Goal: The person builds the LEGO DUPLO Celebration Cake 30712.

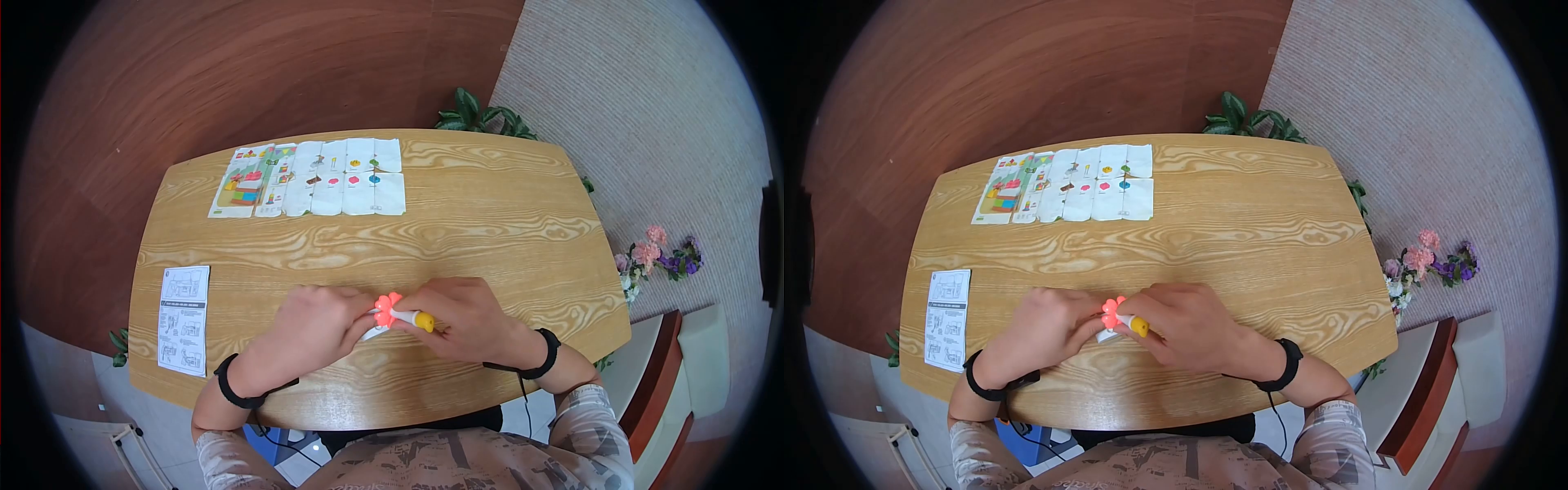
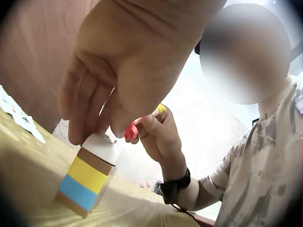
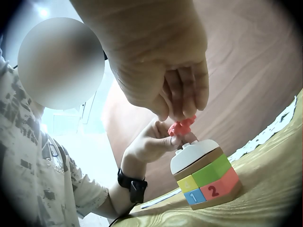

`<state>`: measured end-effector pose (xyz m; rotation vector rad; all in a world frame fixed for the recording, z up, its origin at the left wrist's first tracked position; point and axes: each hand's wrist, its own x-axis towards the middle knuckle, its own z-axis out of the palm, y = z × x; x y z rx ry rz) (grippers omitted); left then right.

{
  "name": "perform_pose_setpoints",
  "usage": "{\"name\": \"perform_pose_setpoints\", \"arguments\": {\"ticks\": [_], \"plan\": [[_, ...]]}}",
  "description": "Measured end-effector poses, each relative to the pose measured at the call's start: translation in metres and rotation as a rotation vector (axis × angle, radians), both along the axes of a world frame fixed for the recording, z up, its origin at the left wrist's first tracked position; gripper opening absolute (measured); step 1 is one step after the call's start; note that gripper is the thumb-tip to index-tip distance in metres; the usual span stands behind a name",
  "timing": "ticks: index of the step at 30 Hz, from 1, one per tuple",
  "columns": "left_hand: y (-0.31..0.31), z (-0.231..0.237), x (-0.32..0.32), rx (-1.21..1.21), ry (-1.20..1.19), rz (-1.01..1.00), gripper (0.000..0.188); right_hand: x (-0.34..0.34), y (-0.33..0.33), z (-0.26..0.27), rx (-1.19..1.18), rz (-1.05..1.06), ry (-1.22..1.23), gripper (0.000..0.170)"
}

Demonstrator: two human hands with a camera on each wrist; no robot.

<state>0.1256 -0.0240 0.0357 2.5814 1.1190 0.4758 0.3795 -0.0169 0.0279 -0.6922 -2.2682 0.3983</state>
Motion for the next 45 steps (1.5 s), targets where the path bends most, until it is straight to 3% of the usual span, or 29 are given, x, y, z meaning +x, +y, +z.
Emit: {"name": "perform_pose_setpoints", "arguments": {"ticks": [3, 12, 21, 28, 34, 42, 45], "plan": [[-0.004, 0.017, -0.005, -0.065, 0.046, -0.037, 0.023, 0.001, 0.000, -0.001, -0.002, -0.006, -0.007, 0.021], [-0.009, 0.017, -0.001, 0.086, 0.099, -0.130, 0.030, 0.003, 0.001, 0.006, -0.038, -0.018, -0.014, 0.021], [-0.005, 0.005, 0.010, 0.035, -0.044, 0.038, 0.034, 0.007, 0.004, 0.005, -0.064, -0.031, -0.094, 0.021], [-0.003, 0.001, 0.009, -0.015, -0.059, 0.023, 0.034, 0.008, 0.003, 0.000, -0.133, -0.019, -0.198, 0.021], [-0.003, 0.007, 0.012, -0.088, -0.094, 0.028, 0.037, 0.004, 0.003, -0.005, -0.090, 0.059, -0.095, 0.016], [-0.003, 0.004, 0.014, -0.060, -0.170, -0.004, 0.041, 0.005, 0.003, -0.002, -0.093, 0.081, -0.131, 0.016], [-0.003, 0.010, 0.012, -0.084, -0.098, -0.009, 0.039, 0.005, 0.002, -0.003, -0.102, 0.075, -0.137, 0.016]]}}
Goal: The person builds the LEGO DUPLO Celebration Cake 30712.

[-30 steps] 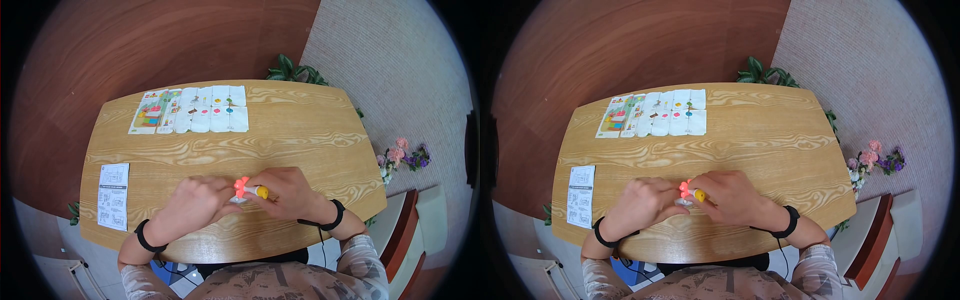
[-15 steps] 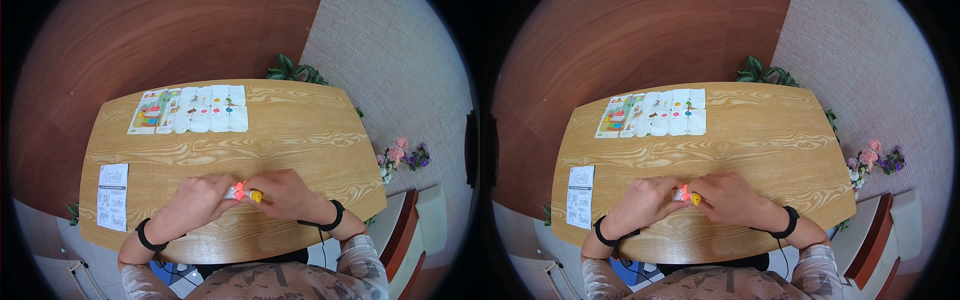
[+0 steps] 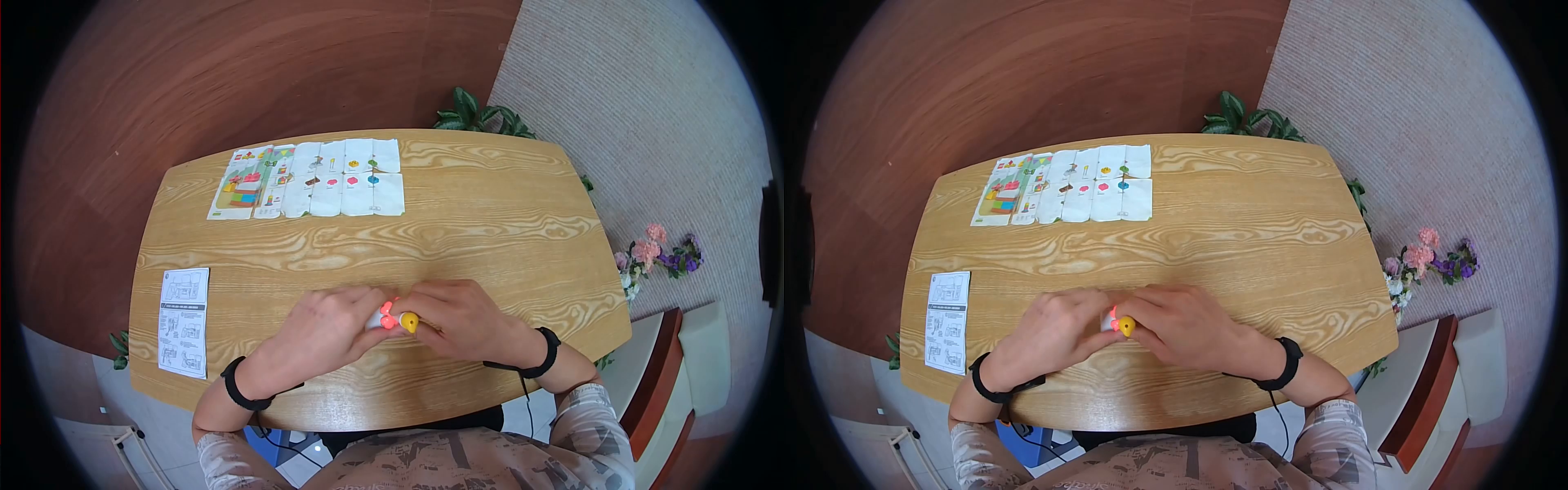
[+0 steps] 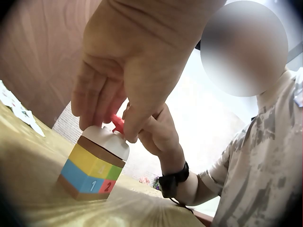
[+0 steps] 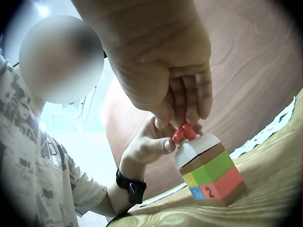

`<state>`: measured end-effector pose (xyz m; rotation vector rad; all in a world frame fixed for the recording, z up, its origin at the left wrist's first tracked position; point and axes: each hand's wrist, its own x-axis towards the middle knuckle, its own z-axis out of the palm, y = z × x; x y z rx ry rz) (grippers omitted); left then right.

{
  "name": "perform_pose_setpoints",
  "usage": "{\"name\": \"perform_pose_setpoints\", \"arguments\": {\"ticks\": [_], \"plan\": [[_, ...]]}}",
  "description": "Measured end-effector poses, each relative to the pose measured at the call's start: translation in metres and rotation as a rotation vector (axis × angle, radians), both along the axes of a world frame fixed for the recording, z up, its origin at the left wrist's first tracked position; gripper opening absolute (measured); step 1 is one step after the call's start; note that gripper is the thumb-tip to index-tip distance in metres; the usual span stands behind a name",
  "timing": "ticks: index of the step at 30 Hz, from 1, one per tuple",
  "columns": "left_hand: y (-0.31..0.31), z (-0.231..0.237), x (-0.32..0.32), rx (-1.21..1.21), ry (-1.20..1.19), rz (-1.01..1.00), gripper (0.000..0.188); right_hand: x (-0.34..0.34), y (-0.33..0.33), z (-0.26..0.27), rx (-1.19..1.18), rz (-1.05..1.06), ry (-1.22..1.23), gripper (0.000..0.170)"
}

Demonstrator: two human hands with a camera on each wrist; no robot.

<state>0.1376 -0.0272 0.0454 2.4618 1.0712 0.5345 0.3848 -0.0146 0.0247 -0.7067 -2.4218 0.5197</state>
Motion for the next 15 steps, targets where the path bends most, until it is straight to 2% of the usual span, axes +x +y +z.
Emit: {"name": "perform_pose_setpoints", "arguments": {"ticks": [4, 15], "plan": [[-0.0006, 0.0005, -0.0001, 0.040, -0.030, 0.013, 0.036, -0.0017, 0.0013, -0.0019, 0.035, 0.006, 0.049, 0.026], [-0.0018, -0.0003, -0.0008, 0.110, -0.022, 0.012, 0.035, -0.0014, 0.0038, 0.0024, 0.026, 0.002, 0.054, 0.023]]}}
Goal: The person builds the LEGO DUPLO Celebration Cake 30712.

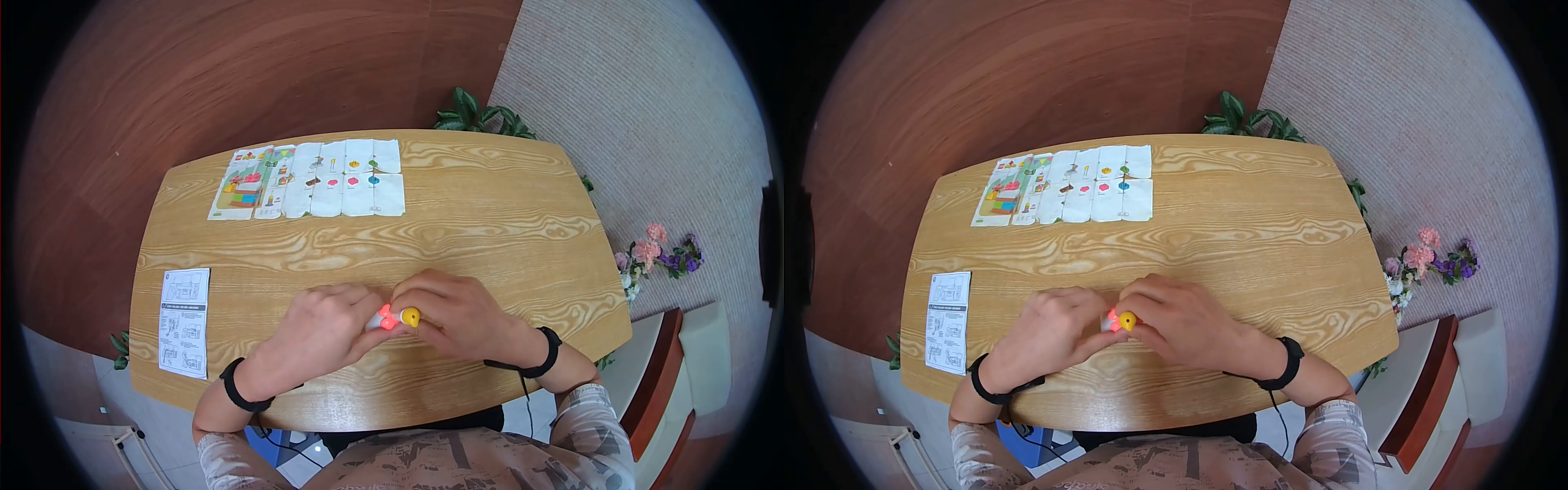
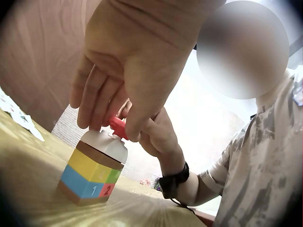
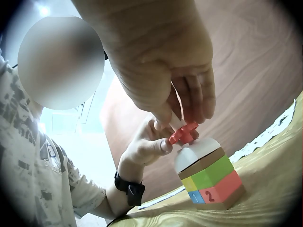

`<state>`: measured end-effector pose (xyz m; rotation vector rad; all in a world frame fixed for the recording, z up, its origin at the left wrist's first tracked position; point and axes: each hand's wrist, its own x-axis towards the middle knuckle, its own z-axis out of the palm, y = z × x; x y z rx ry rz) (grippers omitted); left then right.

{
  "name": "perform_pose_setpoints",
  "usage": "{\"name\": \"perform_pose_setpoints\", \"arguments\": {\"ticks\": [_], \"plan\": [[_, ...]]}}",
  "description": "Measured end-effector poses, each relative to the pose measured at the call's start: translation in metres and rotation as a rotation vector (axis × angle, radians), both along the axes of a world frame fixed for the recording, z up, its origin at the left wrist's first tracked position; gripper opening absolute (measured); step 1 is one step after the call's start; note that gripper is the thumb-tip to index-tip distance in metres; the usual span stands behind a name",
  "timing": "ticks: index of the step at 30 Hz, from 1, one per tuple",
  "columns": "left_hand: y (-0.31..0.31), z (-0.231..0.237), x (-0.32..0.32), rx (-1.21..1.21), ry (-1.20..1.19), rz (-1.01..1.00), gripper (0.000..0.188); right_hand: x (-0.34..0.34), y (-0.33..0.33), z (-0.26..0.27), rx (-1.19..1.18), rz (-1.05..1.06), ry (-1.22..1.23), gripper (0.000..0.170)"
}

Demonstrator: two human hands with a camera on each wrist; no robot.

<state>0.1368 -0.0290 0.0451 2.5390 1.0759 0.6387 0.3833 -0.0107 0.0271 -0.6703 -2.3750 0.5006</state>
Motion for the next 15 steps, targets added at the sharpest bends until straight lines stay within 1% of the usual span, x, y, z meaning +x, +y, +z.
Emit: {"name": "perform_pose_setpoints", "arguments": {"ticks": [2, 7, 13, 15], "plan": [[0.0018, -0.0027, -0.0024, 0.025, 0.020, -0.012, 0.033, 0.0001, 0.0001, -0.0002, -0.013, -0.002, -0.016, 0.024], [0.0019, -0.0036, -0.0045, 0.035, 0.047, -0.018, 0.032, -0.0008, -0.0026, 0.0016, -0.032, -0.023, -0.056, 0.032], [0.0016, -0.0048, -0.0026, 0.049, 0.049, -0.026, 0.031, 0.0022, -0.0012, -0.0028, -0.108, 0.001, -0.065, 0.033], [0.0016, -0.0036, -0.0021, 0.048, 0.048, -0.026, 0.030, 0.0026, -0.0014, -0.0024, -0.100, -0.002, -0.067, 0.033]]}}
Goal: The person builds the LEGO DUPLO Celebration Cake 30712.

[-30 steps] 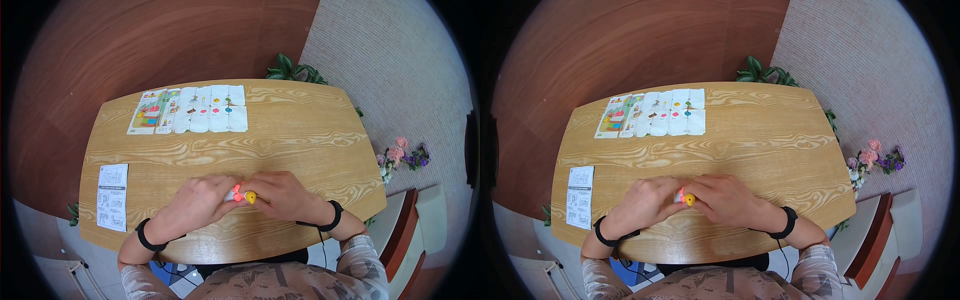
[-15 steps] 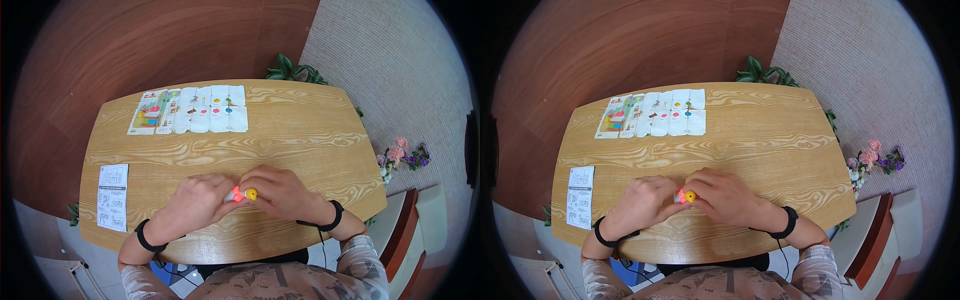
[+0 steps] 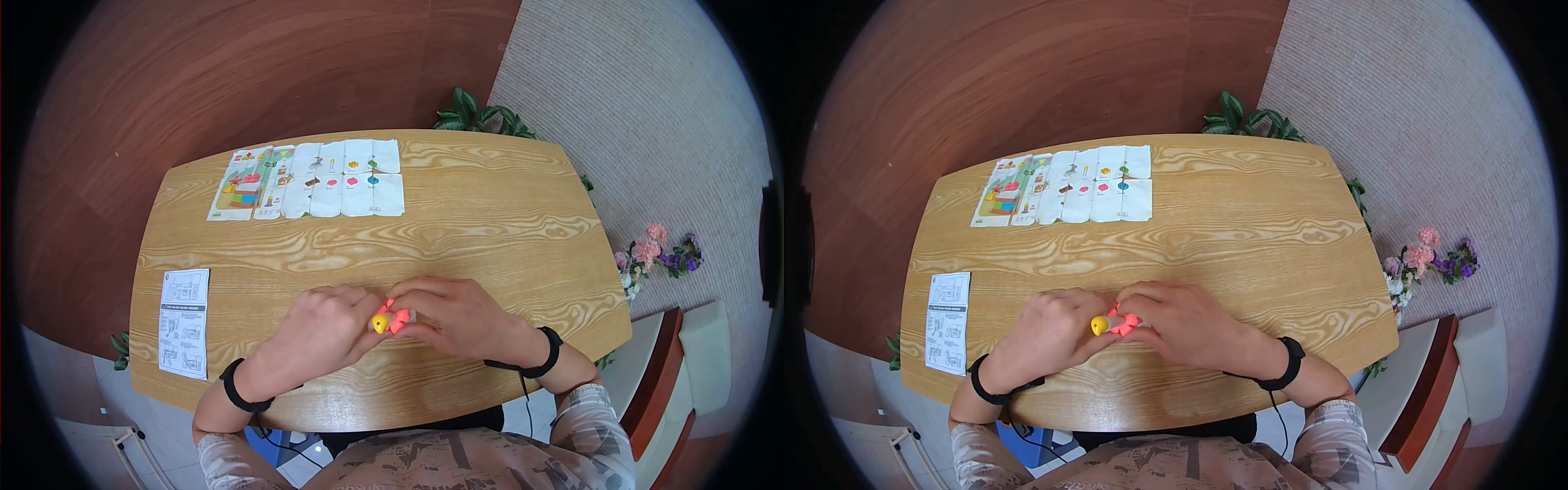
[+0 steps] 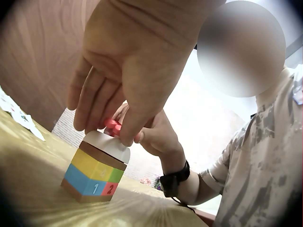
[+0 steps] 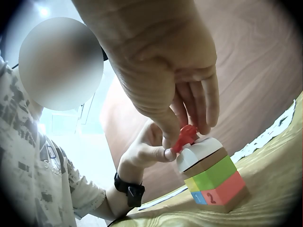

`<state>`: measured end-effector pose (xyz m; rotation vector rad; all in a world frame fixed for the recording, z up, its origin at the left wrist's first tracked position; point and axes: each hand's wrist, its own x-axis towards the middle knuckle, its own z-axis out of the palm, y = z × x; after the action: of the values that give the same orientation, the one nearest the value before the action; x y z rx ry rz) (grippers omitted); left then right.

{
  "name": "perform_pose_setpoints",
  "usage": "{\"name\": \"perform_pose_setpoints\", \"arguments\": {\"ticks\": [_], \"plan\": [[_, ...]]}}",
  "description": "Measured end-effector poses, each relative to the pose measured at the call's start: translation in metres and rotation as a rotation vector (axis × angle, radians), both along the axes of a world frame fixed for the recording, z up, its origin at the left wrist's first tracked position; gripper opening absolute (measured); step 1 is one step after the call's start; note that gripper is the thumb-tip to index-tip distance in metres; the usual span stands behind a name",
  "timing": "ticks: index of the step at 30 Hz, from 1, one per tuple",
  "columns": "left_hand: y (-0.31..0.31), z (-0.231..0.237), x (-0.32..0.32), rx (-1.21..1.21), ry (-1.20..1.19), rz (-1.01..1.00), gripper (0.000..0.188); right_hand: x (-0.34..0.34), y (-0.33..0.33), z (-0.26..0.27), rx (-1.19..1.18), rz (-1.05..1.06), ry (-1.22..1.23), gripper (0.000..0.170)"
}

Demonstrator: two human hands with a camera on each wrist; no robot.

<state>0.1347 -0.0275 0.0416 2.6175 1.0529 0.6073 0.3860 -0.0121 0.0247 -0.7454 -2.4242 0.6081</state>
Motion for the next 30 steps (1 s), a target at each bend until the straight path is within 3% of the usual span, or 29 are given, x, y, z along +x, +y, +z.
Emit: {"name": "perform_pose_setpoints", "arguments": {"ticks": [30], "plan": [[-0.0013, 0.0010, 0.0008, -0.072, 0.017, 0.030, 0.034, 0.0028, 0.0060, -0.0019, -0.152, -0.042, -0.072, 0.033]]}}
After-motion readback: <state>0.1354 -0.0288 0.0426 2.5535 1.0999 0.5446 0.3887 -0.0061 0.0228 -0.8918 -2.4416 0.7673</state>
